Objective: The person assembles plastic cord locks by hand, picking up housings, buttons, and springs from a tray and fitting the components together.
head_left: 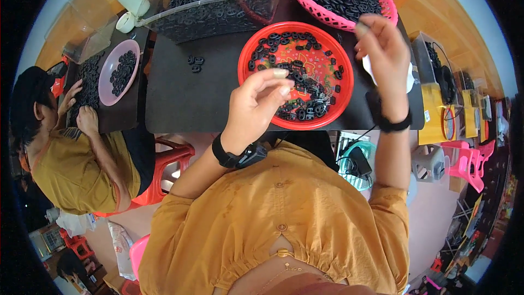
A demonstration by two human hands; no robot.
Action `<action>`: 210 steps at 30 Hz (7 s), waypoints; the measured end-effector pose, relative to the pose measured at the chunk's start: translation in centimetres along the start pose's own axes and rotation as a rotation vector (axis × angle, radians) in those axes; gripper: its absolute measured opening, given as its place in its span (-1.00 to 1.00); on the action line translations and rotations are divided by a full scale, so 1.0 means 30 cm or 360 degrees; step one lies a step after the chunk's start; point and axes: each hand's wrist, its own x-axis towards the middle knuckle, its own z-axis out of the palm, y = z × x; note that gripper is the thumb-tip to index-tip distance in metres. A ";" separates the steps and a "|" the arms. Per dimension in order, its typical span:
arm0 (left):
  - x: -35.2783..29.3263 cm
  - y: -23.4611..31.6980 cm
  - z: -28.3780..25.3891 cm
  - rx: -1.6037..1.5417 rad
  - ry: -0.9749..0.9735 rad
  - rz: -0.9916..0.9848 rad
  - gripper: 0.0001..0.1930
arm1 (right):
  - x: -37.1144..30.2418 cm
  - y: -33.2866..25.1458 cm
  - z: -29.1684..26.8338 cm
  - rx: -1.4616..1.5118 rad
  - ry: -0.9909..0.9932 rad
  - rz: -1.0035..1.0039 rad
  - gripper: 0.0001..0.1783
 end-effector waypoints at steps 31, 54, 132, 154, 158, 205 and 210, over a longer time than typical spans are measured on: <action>-0.051 -0.084 -0.044 0.0633 0.0040 0.0506 -0.87 | -0.033 0.092 0.057 -0.1010 -0.1005 -0.0084 -0.86; -0.039 -0.072 -0.016 0.0612 0.0129 0.0375 -0.84 | -0.098 0.087 0.075 -0.0746 -0.1059 -0.0201 -0.90; 0.113 0.161 0.156 -0.0082 -0.0213 -0.0091 -0.83 | -0.321 0.032 0.224 0.1060 0.0316 -0.0043 -0.87; 0.077 0.122 0.152 -0.0003 -0.0011 0.0145 -0.82 | -0.333 0.014 0.251 0.1202 0.0357 0.0049 -0.86; 0.079 0.119 0.152 0.0048 -0.0007 0.0118 -0.81 | -0.330 0.035 0.253 0.1167 0.0346 0.0037 -0.86; 0.286 0.126 -0.100 0.1421 -0.0621 -0.0084 -0.88 | -0.234 0.085 0.073 0.1880 -0.0292 0.0448 -0.83; 0.304 0.030 -0.099 0.1955 -0.0815 0.0539 -0.86 | -0.251 0.113 0.086 0.1787 -0.0145 0.0596 -0.84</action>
